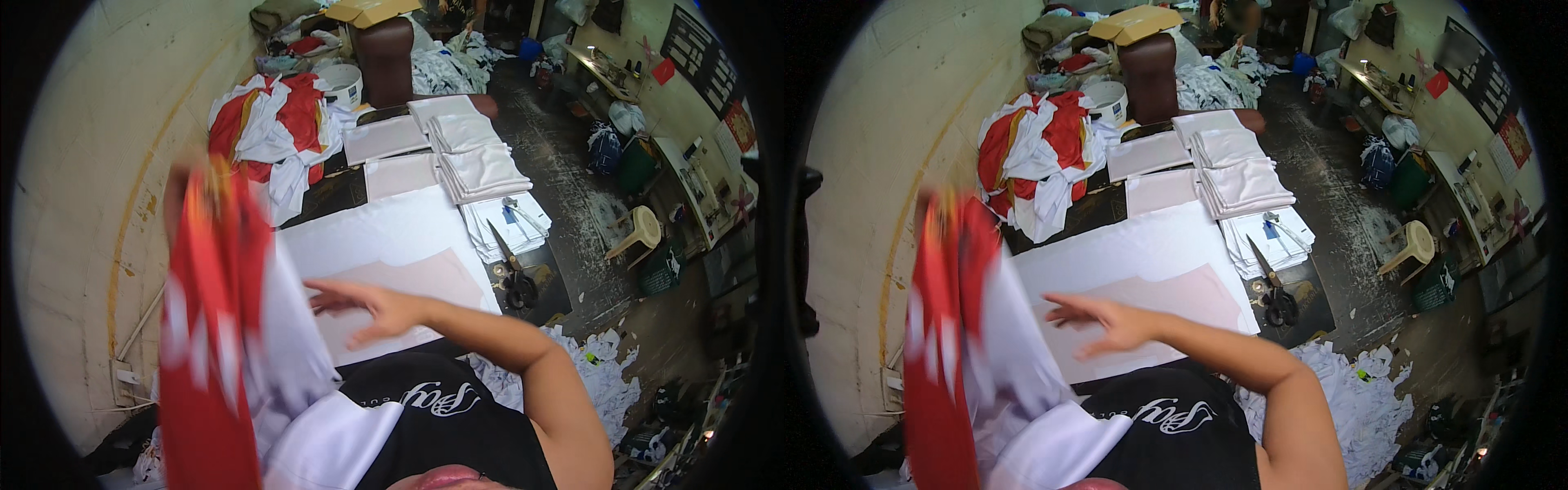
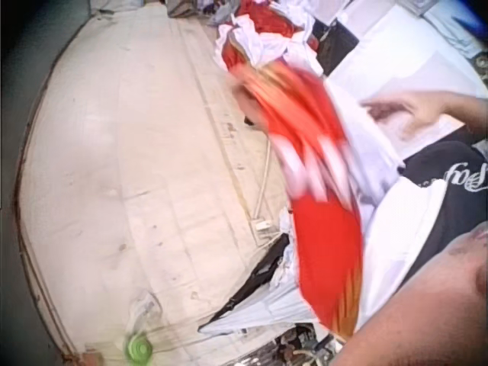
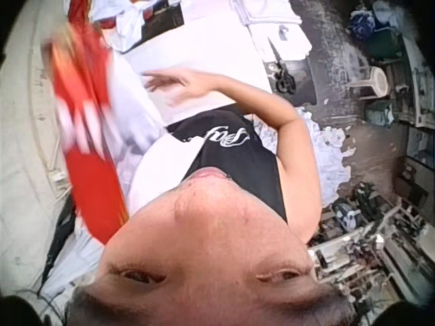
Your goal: The person repeatedly folds white fabric pieces, uses shears to cut them, and cuts a red and white jersey and a black jersey. The person handles multiple garments and fabric pieces on a cluttered work table.
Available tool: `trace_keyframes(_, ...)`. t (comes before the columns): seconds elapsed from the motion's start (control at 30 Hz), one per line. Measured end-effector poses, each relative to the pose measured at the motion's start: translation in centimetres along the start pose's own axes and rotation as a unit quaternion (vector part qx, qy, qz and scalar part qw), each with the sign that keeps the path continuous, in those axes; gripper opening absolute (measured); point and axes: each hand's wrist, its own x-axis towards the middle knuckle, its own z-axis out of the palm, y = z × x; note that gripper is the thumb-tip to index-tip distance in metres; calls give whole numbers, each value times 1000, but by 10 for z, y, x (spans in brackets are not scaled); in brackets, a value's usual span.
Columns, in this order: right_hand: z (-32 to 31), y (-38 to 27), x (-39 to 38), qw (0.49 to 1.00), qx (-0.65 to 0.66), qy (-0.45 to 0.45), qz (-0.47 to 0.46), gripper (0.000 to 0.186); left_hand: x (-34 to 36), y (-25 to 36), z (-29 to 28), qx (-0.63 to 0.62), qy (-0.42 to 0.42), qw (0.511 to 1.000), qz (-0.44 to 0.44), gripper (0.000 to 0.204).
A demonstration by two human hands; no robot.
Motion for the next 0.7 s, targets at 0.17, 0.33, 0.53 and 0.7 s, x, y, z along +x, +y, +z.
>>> trace_keyframes(0.17,-85,-176,83,931,-210,260,-144,27,86,43,-7,-126,224,965,61,54)
trace_keyframes(0.33,-125,-298,74,926,-99,308,-195,42,67,64,-36,593,79,750,282,41)
trace_keyframes(0.53,-137,-369,43,868,-367,333,27,37,4,99,-127,225,248,914,230,36)
trace_keyframes(0.7,-129,-375,57,861,-445,215,123,42,-45,28,-187,136,289,935,155,43)
